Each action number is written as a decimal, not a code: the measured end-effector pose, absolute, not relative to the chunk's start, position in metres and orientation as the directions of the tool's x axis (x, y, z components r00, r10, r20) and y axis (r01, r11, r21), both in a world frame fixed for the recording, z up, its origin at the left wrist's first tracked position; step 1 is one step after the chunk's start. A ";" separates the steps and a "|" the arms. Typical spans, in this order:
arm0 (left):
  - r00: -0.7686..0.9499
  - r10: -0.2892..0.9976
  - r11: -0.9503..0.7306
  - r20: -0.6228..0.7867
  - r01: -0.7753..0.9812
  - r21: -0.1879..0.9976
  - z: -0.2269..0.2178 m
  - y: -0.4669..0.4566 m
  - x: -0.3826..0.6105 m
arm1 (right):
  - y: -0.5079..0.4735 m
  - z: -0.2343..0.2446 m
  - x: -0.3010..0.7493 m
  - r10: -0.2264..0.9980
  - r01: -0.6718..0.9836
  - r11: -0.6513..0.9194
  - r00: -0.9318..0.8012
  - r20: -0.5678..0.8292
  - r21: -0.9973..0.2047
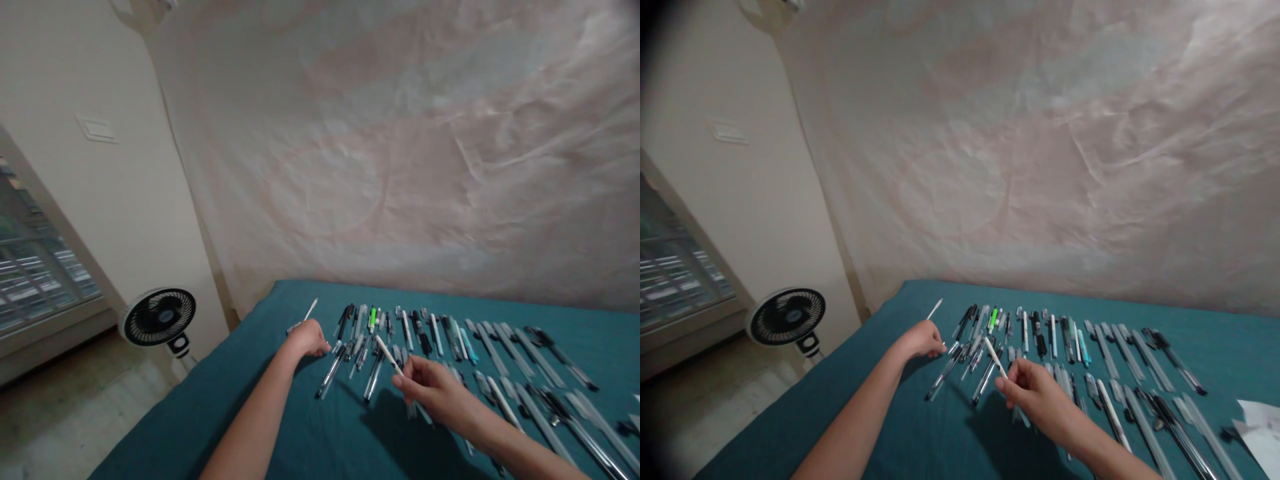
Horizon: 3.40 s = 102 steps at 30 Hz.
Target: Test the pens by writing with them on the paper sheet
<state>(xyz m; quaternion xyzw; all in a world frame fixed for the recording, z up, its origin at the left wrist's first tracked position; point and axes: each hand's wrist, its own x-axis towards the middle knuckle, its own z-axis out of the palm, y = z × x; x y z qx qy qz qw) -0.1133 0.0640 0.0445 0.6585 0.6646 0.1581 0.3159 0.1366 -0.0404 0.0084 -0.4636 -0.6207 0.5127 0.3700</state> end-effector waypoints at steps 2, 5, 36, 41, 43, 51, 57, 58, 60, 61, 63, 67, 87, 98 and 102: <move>0.080 0.965 0.077 -0.251 0.826 0.558 0.043 0.062 -0.111 | -0.041 0.007 0.136 0.952 0.181 0.042 -0.306 -0.015 -0.983; 0.109 0.948 0.056 -0.298 0.867 0.495 0.043 0.058 -0.106 | -0.041 0.006 0.134 0.947 0.171 0.040 -0.322 -0.017 -0.984; 0.501 0.853 0.056 -0.148 0.194 0.979 0.064 0.023 -0.042 | -0.048 0.016 0.130 0.940 0.128 0.008 -0.340 -0.037 -0.992; 0.440 0.890 0.077 -0.118 0.110 0.991 0.072 0.027 -0.045 | -0.047 0.018 0.133 0.938 0.159 0.059 -0.346 0.000 -0.986; 0.368 0.929 0.021 -0.044 0.066 0.998 0.079 0.032 -0.055 | -0.046 0.016 0.134 0.931 0.172 0.079 -0.365 0.010 -0.982; 0.115 0.990 -0.102 0.082 0.185 0.977 0.084 0.070 -0.119 | -0.048 0.010 0.134 0.910 0.179 0.116 -0.414 0.032 -0.977; 0.178 0.969 0.057 -0.172 0.517 0.854 0.034 0.078 -0.123 | -0.050 0.011 0.134 0.906 0.189 0.105 -0.423 0.015 -0.976; 0.172 0.966 0.067 -0.193 0.554 0.830 0.027 0.079 -0.121 | -0.049 0.011 0.134 0.908 0.193 0.105 -0.419 0.015 -0.975; 0.160 0.964 0.074 -0.214 0.611 0.788 0.018 0.080 -0.118 | -0.049 0.011 0.133 0.912 0.204 0.108 -0.411 0.015 -0.973; 0.154 0.964 0.074 -0.218 0.632 0.771 0.015 0.080 -0.117 | -0.049 0.011 0.133 0.913 0.207 0.108 -0.408 0.015 -0.972; 0.145 0.965 0.070 -0.220 0.662 0.746 0.014 0.080 -0.115 | -0.049 0.011 0.133 0.913 0.208 0.109 -0.407 0.015 -0.972; 0.170 0.963 0.042 -0.211 0.675 0.737 0.026 0.077 -0.112 | -0.049 0.011 0.132 0.916 0.203 0.116 -0.400 0.026 -0.972; 0.419 0.908 -0.184 -0.004 0.408 0.894 0.062 0.039 -0.053 | -0.047 0.010 0.130 0.944 0.161 0.086 -0.327 0.029 -0.983; 0.147 0.989 -0.117 -0.026 0.870 0.479 0.030 0.079 -0.117 | -0.049 0.004 0.128 0.930 0.203 0.070 -0.366 -0.010 -0.977; 0.139 0.989 -0.106 -0.057 0.914 0.392 0.022 0.078 -0.115 | -0.049 0.003 0.128 0.928 0.210 0.071 -0.372 -0.013 -0.975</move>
